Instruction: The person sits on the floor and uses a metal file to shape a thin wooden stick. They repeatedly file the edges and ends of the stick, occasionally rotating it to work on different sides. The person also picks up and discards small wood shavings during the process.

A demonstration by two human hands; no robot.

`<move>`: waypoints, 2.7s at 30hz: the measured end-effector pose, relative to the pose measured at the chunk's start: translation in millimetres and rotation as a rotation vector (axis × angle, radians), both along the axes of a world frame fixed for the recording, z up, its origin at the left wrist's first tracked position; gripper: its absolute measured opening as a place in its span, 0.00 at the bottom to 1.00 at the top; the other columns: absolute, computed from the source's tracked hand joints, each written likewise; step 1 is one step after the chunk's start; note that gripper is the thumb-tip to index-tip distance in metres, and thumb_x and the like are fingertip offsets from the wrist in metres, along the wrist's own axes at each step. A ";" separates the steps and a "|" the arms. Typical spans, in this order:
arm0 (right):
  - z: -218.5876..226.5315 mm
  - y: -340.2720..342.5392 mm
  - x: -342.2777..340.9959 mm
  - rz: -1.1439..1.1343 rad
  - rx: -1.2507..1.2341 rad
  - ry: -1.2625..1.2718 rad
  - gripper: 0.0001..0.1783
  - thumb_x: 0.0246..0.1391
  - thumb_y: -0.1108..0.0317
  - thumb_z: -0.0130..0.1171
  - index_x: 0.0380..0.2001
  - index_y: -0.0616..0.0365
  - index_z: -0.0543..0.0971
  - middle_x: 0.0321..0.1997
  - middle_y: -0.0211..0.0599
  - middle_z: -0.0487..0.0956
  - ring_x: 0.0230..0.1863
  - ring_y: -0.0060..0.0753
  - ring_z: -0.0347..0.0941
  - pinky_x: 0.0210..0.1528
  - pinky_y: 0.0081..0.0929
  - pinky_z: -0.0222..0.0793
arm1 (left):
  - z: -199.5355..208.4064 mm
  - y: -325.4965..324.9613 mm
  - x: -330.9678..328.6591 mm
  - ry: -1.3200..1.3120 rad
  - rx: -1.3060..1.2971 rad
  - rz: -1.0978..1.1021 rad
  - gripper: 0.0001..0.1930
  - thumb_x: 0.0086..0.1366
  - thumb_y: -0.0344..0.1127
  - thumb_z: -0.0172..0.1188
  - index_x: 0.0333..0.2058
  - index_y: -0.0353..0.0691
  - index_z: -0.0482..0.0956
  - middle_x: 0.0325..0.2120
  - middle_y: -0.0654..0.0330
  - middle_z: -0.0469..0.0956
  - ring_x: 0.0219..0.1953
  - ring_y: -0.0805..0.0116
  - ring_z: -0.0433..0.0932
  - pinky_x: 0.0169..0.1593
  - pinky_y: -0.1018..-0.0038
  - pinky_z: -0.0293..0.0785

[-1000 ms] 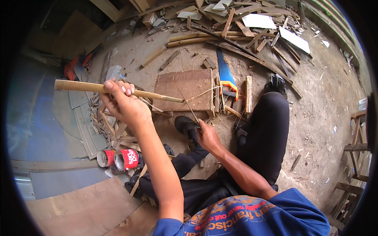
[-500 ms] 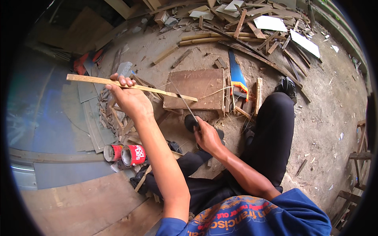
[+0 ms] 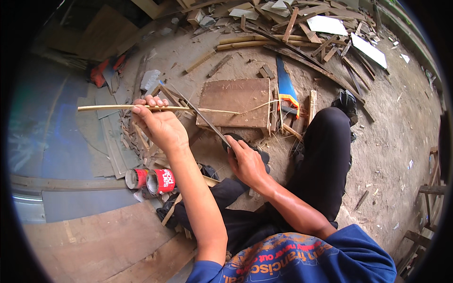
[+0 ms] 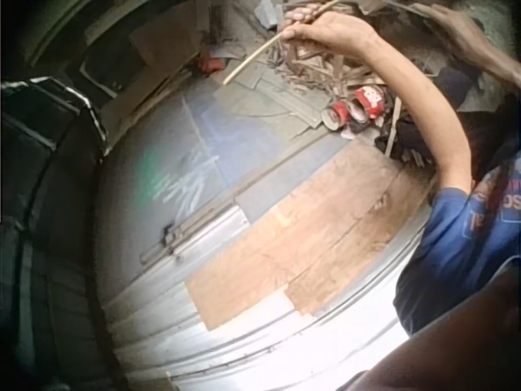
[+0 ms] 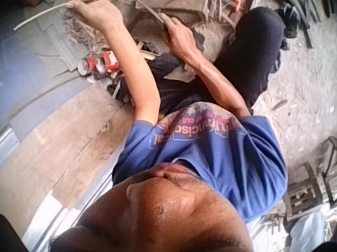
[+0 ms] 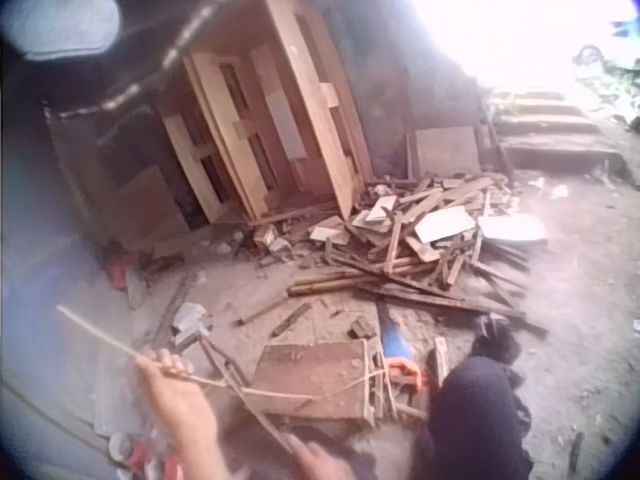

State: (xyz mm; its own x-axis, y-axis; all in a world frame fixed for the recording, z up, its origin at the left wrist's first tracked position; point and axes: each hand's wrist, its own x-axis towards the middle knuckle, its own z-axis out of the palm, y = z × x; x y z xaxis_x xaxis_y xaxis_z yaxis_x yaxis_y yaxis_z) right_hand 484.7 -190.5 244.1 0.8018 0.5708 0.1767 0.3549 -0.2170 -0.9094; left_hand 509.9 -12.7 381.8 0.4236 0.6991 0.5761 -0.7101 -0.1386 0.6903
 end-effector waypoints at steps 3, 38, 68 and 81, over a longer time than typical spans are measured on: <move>-7.2 -2.6 3.0 -0.029 -0.014 -0.016 0.28 0.56 0.72 0.54 0.61 0.55 0.66 0.37 0.52 0.75 0.34 0.64 0.75 0.36 0.56 0.71 | -2.2 -11.8 0.9 -0.002 -0.022 0.000 0.19 0.69 0.56 0.56 0.37 0.47 0.66 0.30 0.68 0.65 0.34 0.75 0.64 0.42 0.73 0.64; -141.9 4.7 32.9 -0.197 0.011 0.524 0.19 0.57 0.58 0.63 0.41 0.64 0.76 0.22 0.43 0.78 0.20 0.38 0.75 0.24 0.37 0.71 | -6.3 38.7 -54.4 -0.277 -0.247 0.134 0.16 0.77 0.53 0.39 0.39 0.48 0.66 0.22 0.69 0.62 0.25 0.73 0.60 0.34 0.72 0.59; 97.9 -26.5 138.1 -0.196 0.705 0.455 0.10 0.60 0.67 0.64 0.37 0.63 0.77 0.25 0.29 0.75 0.17 0.18 0.66 0.18 0.19 0.63 | -97.4 -34.0 -102.9 1.054 -0.390 -0.130 0.17 0.70 0.50 0.57 0.36 0.40 0.81 0.21 0.64 0.80 0.18 0.78 0.76 0.19 0.83 0.65; 61.0 -32.7 129.3 -0.066 0.229 0.364 0.19 0.61 0.56 0.64 0.38 0.65 0.81 0.19 0.26 0.76 0.19 0.14 0.66 0.19 0.21 0.60 | -61.3 -55.4 -2.0 0.774 0.109 -0.181 0.08 0.67 0.31 0.62 0.42 0.35 0.81 0.33 0.62 0.84 0.34 0.76 0.81 0.36 0.81 0.74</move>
